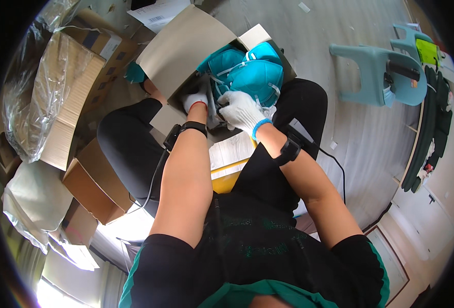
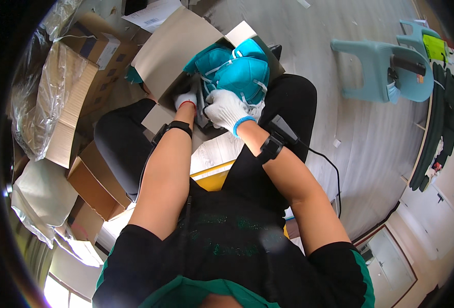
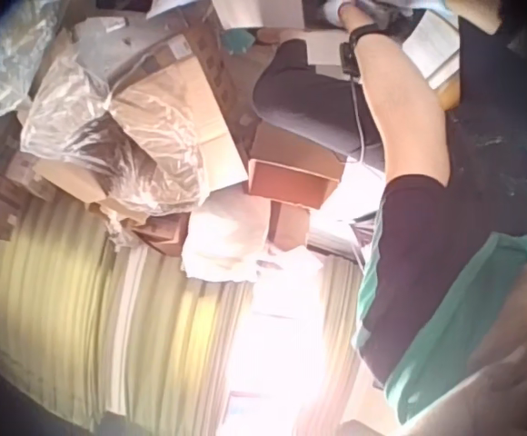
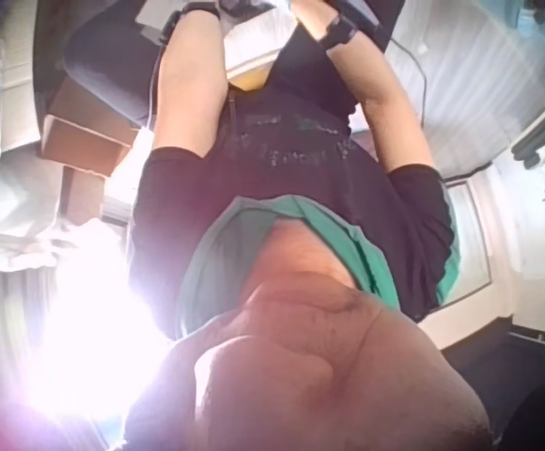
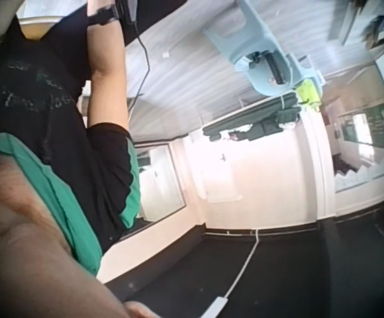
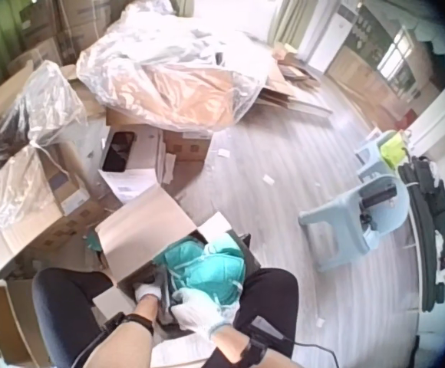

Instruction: Sort packaged medical or hygiene supplies from a box into different piles or containers.

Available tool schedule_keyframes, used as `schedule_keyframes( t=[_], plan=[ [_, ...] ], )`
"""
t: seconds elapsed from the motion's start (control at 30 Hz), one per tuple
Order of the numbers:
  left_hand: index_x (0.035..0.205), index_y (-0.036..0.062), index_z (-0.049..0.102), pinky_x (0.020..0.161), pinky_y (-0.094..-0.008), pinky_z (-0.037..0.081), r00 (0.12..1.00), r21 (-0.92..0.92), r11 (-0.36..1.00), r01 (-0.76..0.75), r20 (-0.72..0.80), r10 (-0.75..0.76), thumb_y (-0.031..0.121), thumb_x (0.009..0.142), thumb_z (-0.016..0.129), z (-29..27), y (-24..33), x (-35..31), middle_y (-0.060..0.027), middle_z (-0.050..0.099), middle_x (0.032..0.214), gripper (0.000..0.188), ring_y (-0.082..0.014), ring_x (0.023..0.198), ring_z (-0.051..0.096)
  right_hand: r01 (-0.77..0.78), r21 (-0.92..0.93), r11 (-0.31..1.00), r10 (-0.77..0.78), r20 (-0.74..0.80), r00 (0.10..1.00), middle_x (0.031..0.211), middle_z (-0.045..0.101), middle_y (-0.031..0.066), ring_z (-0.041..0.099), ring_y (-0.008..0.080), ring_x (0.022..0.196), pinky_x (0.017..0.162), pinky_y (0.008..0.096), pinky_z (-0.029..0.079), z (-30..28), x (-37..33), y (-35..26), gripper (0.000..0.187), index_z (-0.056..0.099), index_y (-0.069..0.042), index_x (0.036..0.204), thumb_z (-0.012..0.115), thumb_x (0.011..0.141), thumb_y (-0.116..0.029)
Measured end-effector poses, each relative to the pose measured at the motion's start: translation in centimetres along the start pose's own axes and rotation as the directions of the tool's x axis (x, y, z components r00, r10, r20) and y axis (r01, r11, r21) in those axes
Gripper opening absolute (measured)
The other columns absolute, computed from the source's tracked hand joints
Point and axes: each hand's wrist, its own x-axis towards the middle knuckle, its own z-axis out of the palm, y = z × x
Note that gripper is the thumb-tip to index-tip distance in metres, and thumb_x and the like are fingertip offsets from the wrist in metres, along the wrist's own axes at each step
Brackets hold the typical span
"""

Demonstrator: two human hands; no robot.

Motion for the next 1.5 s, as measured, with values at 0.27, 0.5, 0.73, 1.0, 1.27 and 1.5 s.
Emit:
schedule_keyframes(
  t=[0.27,0.5,0.73,1.0,1.27,1.5],
  plan=[
    [0.143,0.0152,0.051,0.109,-0.0316,0.038,0.997,-0.274,0.960,-0.065,0.016,0.072,0.064,0.078,0.069,4.0,-2.8,5.1,-0.0077,0.052,0.145,0.083,-0.0227,0.133,0.049,0.057,-0.060,0.997,-0.061,-0.065,0.996,0.100,0.072,0.0176,0.071,0.0251,0.064,0.064,0.0340,0.056,0.9,1.7,1.5,0.043,0.067,-0.001,0.117,0.066,0.077,-0.015],
    [0.143,0.0170,0.050,0.106,-0.0313,0.040,0.793,0.227,0.827,-0.515,-0.241,0.560,0.053,0.093,0.054,2.8,-5.5,9.2,-0.0039,0.047,0.150,0.062,-0.0194,0.133,0.048,0.121,-0.150,0.981,-0.132,-0.066,0.989,0.099,0.071,0.0203,0.071,0.0305,0.082,0.074,0.0373,0.056,1.2,1.0,-0.3,0.039,0.068,-0.003,0.113,0.066,0.077,-0.019],
    [0.141,0.0088,0.051,0.097,-0.0379,0.047,0.940,-0.465,0.886,0.004,0.303,0.155,0.049,0.097,0.053,2.7,-2.5,5.9,-0.0121,0.058,0.136,0.059,-0.0237,0.115,0.058,0.002,-0.168,0.986,-0.011,-0.049,0.999,0.107,0.069,0.0224,0.065,0.0405,0.103,0.088,0.0466,0.051,-0.3,0.9,0.4,0.034,0.072,-0.004,0.102,0.060,0.073,-0.018],
    [0.096,-0.0041,0.069,0.069,-0.0368,0.051,0.996,-0.785,0.614,-0.082,-0.037,0.086,0.032,0.081,0.075,-1.3,-0.4,-8.5,-0.0118,0.073,0.093,0.039,-0.0272,0.076,0.068,0.092,-0.283,0.955,-0.140,-0.157,0.978,0.103,0.068,0.0244,0.065,0.0433,0.099,0.084,0.0523,0.051,0.5,2.2,1.5,0.031,0.071,-0.003,0.097,0.061,0.079,-0.026],
    [0.084,0.0000,0.060,0.067,-0.0317,0.048,0.833,-0.454,0.724,-0.519,-0.460,0.308,0.018,0.087,0.071,-7.6,-1.5,-19.8,-0.0106,0.061,0.071,0.022,-0.0121,0.068,0.055,0.366,-0.317,0.875,-0.389,-0.009,0.921,0.092,0.069,0.0251,0.067,0.0424,0.092,0.077,0.0446,0.053,1.0,2.9,1.9,0.032,0.071,-0.001,0.093,0.059,0.086,-0.030],
    [0.083,0.0033,0.060,0.063,-0.0255,0.047,0.810,-0.631,0.514,-0.581,-0.507,0.295,0.012,0.084,0.077,-11.4,-3.8,-22.7,-0.0002,0.061,0.074,0.018,-0.0062,0.067,0.052,0.522,-0.005,0.853,-0.511,-0.211,0.834,0.108,0.069,0.0208,0.066,0.0382,0.099,0.086,0.0404,0.052,-0.8,-3.2,0.3,0.042,0.061,-0.004,0.119,0.068,0.082,-0.023]
  ],
)
